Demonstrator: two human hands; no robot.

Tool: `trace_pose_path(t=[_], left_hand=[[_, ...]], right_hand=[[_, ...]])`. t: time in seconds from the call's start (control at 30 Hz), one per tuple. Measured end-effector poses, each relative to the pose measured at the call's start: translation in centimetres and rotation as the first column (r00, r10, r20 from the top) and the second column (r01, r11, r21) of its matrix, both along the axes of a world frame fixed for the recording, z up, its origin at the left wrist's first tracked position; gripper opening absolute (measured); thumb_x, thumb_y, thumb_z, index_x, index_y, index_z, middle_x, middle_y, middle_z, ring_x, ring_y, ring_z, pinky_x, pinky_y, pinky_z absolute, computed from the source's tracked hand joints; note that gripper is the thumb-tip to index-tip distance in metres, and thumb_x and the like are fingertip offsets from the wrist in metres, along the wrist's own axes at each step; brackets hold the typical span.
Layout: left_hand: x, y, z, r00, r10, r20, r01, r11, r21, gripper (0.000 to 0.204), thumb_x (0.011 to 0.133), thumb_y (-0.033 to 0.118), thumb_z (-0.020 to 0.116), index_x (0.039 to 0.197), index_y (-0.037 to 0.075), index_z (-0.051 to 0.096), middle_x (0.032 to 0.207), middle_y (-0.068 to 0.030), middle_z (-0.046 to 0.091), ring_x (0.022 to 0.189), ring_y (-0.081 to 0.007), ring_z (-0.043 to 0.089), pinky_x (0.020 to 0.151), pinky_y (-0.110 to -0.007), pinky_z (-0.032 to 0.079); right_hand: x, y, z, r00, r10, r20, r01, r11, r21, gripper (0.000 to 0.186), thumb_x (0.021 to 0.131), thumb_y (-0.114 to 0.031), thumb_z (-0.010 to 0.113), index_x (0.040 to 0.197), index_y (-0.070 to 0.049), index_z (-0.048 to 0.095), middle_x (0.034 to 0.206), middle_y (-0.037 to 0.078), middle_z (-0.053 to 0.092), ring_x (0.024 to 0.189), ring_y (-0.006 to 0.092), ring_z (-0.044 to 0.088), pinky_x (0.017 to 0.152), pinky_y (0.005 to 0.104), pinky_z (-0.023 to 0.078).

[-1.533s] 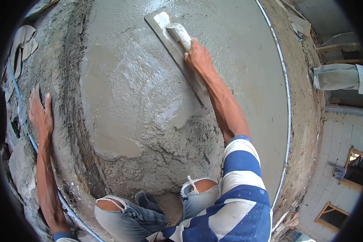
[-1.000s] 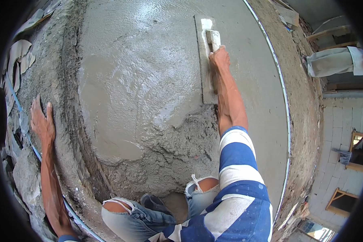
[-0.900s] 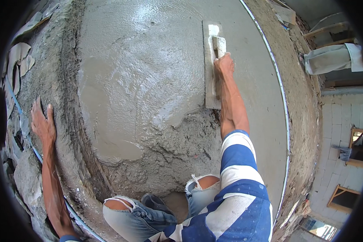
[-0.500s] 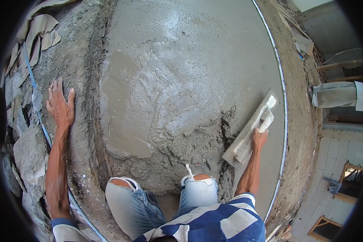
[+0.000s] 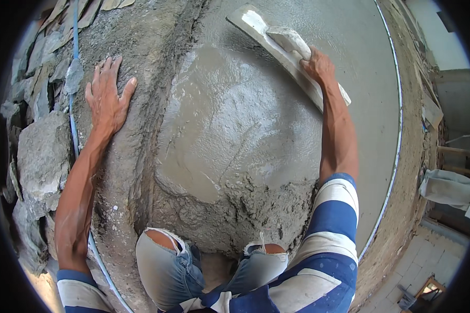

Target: The person levels and smooths wet concrete on a walkway using a trowel and a wooden float. The person spreads the concrete with the trowel, smooths the surface with the float, and later pours additional concrete from a bucket.

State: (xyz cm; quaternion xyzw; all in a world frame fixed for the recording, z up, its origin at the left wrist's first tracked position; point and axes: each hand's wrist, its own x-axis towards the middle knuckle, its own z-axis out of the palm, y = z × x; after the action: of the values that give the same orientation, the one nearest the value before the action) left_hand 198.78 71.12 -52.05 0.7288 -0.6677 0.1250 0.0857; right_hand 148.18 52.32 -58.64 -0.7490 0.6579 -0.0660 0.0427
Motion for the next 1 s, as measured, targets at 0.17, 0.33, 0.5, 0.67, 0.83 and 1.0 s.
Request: trace_pose_path(t=[0.17, 0.33, 0.5, 0.67, 0.83, 1.0], left_hand=[[0.6, 0.6, -0.4, 1.000, -0.001, 0.024, 0.000, 1.000, 0.011, 0.064, 0.094, 0.052, 0.049, 0.146, 0.018, 0.036, 0.152, -0.0111, 0.032, 0.143, -0.0321, 0.021, 0.113, -0.056, 0.010], [0.1, 0.2, -0.2, 1.000, -0.023, -0.012, 0.023, 1.000, -0.017, 0.065, 0.093, 0.053, 0.048, 0.146, 0.019, 0.036, 0.152, -0.0109, 0.033, 0.143, -0.0321, 0.022, 0.113, -0.057, 0.011], [0.3, 0.1, -0.2, 1.000, -0.019, 0.002, 0.019, 1.000, -0.018, 0.065, 0.093, 0.054, 0.048, 0.146, 0.019, 0.036, 0.152, -0.0103, 0.033, 0.143, -0.0321, 0.022, 0.113, -0.056, 0.012], [0.5, 0.1, -0.3, 0.999, -0.034, 0.012, 0.034, 0.999, -0.032, 0.065, 0.093, 0.054, 0.048, 0.146, 0.019, 0.036, 0.152, -0.0098, 0.034, 0.143, -0.0319, 0.022, 0.113, -0.056, 0.012], [0.5, 0.0, -0.6, 0.999, -0.032, 0.019, 0.032, 0.999, -0.040, 0.064, 0.093, 0.054, 0.048, 0.146, 0.019, 0.037, 0.152, -0.0100, 0.034, 0.143, -0.0318, 0.022, 0.113, -0.056, 0.011], [0.6, -0.1, -1.0, 0.998, -0.046, 0.030, 0.048, 0.997, -0.059, 0.065, 0.094, 0.056, 0.046, 0.146, 0.019, 0.036, 0.152, -0.0106, 0.034, 0.143, -0.0328, 0.022, 0.113, -0.057, 0.011]], right_hand=[[5.6, -4.2, -2.8, 0.998, 0.068, 0.011, -0.068, 0.997, -0.029, 0.042, 0.077, -0.033, 0.063, 0.112, -0.010, 0.058, 0.098, 0.023, 0.066, 0.095, 0.0413, 0.063, 0.082, 0.0501, 0.049], [7.2, -5.5, -2.4, 0.995, -0.058, -0.078, 0.062, 0.997, 0.050, 0.043, 0.080, -0.033, 0.063, 0.117, -0.011, 0.058, 0.104, 0.019, 0.067, 0.100, 0.0391, 0.063, 0.084, 0.0481, 0.049], [7.7, -5.0, -4.4, 0.997, -0.066, -0.043, 0.068, 0.997, 0.043, 0.045, 0.079, -0.032, 0.063, 0.116, -0.008, 0.059, 0.104, 0.022, 0.066, 0.100, 0.0404, 0.063, 0.085, 0.0482, 0.049], [8.6, -4.3, -4.8, 0.999, -0.024, -0.043, 0.025, 0.999, 0.043, 0.042, 0.078, -0.031, 0.063, 0.112, -0.005, 0.059, 0.099, 0.023, 0.067, 0.096, 0.0409, 0.064, 0.083, 0.0486, 0.049], [9.3, -2.3, -4.6, 0.999, 0.031, -0.040, -0.030, 0.999, 0.036, 0.036, 0.078, -0.029, 0.064, 0.104, -0.004, 0.059, 0.093, 0.022, 0.066, 0.091, 0.0400, 0.064, 0.080, 0.0484, 0.049], [9.8, 0.1, -4.1, 0.997, 0.074, -0.026, -0.073, 0.996, 0.046, 0.032, 0.078, -0.028, 0.065, 0.098, -0.003, 0.059, 0.092, 0.023, 0.067, 0.090, 0.0398, 0.065, 0.079, 0.0477, 0.050]])
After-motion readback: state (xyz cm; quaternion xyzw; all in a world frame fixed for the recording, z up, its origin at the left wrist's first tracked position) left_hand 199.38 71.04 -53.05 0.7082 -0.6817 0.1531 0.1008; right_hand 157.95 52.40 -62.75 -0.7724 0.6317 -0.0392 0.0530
